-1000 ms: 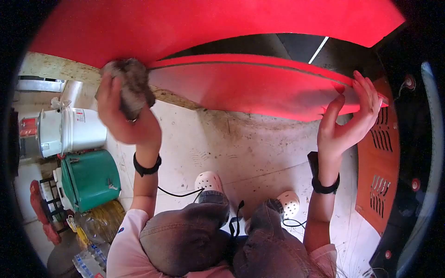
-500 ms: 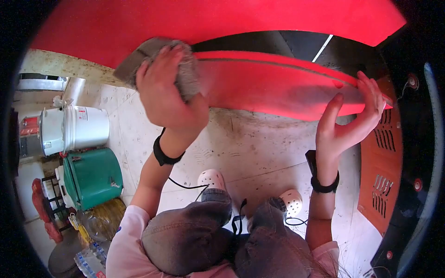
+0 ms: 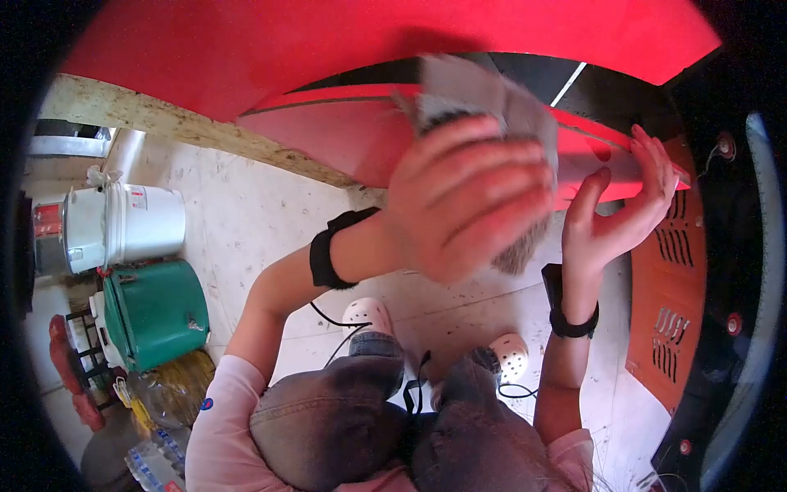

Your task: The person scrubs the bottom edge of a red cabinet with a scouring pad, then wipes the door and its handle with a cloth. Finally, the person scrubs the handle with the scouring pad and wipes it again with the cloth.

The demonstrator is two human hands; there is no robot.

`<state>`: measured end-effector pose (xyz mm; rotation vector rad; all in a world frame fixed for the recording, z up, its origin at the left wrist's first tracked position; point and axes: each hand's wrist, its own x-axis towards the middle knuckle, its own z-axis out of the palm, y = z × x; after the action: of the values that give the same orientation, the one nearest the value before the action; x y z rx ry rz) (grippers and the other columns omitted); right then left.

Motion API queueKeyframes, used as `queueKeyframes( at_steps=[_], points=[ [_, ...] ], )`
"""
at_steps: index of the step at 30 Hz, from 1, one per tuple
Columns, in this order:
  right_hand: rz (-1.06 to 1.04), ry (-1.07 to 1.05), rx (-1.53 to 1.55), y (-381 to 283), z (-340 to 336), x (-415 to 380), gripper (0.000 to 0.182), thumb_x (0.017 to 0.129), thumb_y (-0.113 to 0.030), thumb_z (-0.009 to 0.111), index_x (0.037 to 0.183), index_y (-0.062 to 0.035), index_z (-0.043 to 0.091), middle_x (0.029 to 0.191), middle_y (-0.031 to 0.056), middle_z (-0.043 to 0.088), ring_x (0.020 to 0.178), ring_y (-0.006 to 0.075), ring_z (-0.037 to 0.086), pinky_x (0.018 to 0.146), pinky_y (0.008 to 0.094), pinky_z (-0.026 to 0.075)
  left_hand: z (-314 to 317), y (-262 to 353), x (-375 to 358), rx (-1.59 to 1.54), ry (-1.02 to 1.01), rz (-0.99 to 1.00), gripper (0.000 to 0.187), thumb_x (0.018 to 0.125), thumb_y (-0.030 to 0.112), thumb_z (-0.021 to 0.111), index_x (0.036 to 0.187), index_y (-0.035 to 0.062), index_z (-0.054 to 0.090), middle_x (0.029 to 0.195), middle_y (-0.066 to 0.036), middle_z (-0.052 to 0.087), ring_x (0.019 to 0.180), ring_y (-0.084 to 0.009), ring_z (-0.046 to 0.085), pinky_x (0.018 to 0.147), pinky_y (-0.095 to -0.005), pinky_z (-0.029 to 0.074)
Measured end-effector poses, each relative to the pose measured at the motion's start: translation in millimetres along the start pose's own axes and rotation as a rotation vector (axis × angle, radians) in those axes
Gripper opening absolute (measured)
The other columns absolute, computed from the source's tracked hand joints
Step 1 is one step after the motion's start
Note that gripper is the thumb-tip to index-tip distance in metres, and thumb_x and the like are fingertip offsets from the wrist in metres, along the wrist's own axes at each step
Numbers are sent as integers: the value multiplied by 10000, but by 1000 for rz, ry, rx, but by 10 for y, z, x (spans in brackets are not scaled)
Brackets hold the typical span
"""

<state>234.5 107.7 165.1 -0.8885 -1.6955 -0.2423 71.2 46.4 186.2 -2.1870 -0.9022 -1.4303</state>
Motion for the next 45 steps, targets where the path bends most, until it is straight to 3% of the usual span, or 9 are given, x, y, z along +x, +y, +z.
queueKeyframes(
  at_steps=[5,7,11,15,18,29,32,38,45],
  points=[
    [-46,-37,-30,43,-36,28,394,650,60,515,1036,-10,485,1089,134,572,1076,314,479,959,424,306,-115,193,-447,-200,-284,-179,258,704,118,593,942,18,594,935,-121,626,860,-255,609,818,-384,465],
    [-47,-54,-47,57,-46,32,395,645,68,512,1031,-12,486,1083,135,575,1072,310,482,953,423,312,-409,242,-427,-356,-628,-650,277,762,185,519,975,15,567,881,-126,600,815,-285,592,770,-385,470],
    [-69,-19,-9,77,-21,28,394,645,79,507,1029,-8,485,1074,137,579,1067,311,485,946,420,318,-809,267,-747,70,60,-1008,226,859,116,503,1046,-1,551,924,-108,601,838,-218,586,777,-323,453],
    [-59,-19,-56,50,-16,26,382,657,80,507,1029,-1,484,1076,137,579,1067,314,484,948,417,318,-1173,21,-863,324,503,-1088,275,873,138,531,1086,-32,494,1037,-106,556,939,-182,532,818,-303,438],
    [-54,2,-51,46,8,7,345,702,81,518,1040,15,490,1081,139,576,1048,292,500,962,414,298,-1338,-52,-746,152,821,-1298,322,879,201,534,1088,-34,470,1078,-123,529,957,-214,535,809,-334,467],
    [-77,-5,-34,47,-6,10,363,674,56,518,1031,3,484,1083,144,572,1076,311,486,968,423,297,-878,-214,-582,64,920,-974,363,902,167,484,1166,-76,429,1204,-156,486,1058,-236,509,906,-342,419],
    [-74,-6,-19,48,-5,8,361,676,51,522,1031,5,483,1084,145,572,1075,309,486,973,426,290,-705,-321,-649,251,677,-822,425,904,133,466,1264,-64,353,1343,-166,349,1183,-248,409,973,-355,354],
    [-79,-64,-83,40,-49,20,362,710,71,531,1061,17,459,1099,156,565,1060,291,495,978,419,280,-379,-397,-549,283,704,-804,555,890,56,430,1365,-45,161,1442,-185,126,1343,-294,95,1079,-394,93],
    [-92,-5,-3,83,14,12,353,708,63,536,1051,11,466,1085,151,567,1053,294,500,969,418,291,-335,-478,-661,543,530,-698,634,814,-13,413,1377,-34,124,1444,-206,92,1332,-392,8,1065,-461,0]
  ],
)
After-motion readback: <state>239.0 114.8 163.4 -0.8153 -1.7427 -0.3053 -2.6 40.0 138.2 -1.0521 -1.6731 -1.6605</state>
